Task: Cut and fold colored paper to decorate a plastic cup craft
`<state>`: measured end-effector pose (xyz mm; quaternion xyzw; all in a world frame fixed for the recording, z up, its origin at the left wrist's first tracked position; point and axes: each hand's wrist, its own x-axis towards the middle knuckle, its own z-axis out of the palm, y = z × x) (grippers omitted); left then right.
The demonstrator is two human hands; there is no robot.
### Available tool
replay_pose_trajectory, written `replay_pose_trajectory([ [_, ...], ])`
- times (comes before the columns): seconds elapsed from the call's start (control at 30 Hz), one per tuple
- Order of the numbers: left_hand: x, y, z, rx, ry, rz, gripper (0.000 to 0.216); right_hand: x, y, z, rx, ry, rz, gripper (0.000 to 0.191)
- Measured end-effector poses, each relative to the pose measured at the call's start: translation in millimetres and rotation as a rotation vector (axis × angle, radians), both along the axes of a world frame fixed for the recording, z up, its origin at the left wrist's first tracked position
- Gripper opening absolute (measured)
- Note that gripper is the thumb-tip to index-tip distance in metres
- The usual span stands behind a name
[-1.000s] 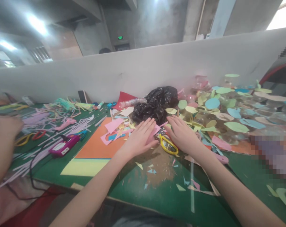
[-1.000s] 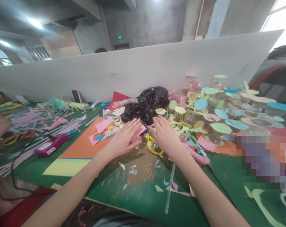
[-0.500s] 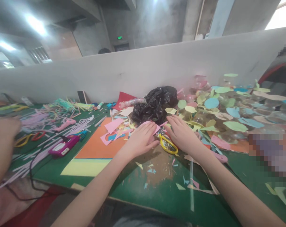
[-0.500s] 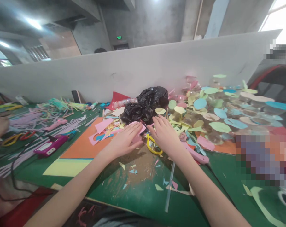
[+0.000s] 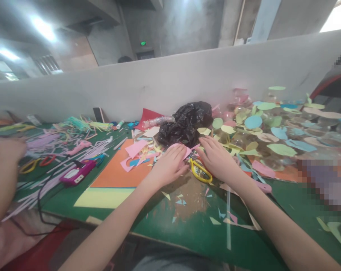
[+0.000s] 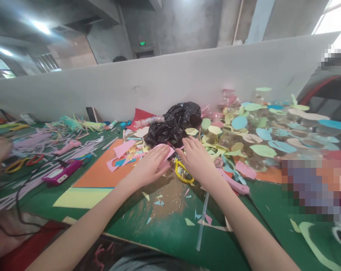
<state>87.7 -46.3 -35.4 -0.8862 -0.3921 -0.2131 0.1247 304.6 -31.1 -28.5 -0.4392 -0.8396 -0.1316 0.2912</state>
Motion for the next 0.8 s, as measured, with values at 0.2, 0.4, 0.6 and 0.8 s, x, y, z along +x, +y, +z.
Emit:
replay_pose_trajectory([
  [0.2, 0, -1, 1.8, -0.002, 0.001, -0.005, 0.053, 0, -1, 1.0, -0.031, -0.014, -0.016, 0.044],
  [0.4, 0, -1, 0.6, 0.000, -0.009, -0.006, 0.053, 0, -2, 0.6, -0.003, -0.008, -0.007, 0.043],
  [0.6, -2, -2, 4.8, 0.045, -0.034, 0.023, 0.059, -1, -2, 2.0, 0.002, -0.007, -0.012, 0.047],
  [0.8, -17, -1, 18.6, 0.154, -0.144, 0.106, 0.055, -2, -2, 3.0, 0.015, -0.031, -0.012, 0.051],
])
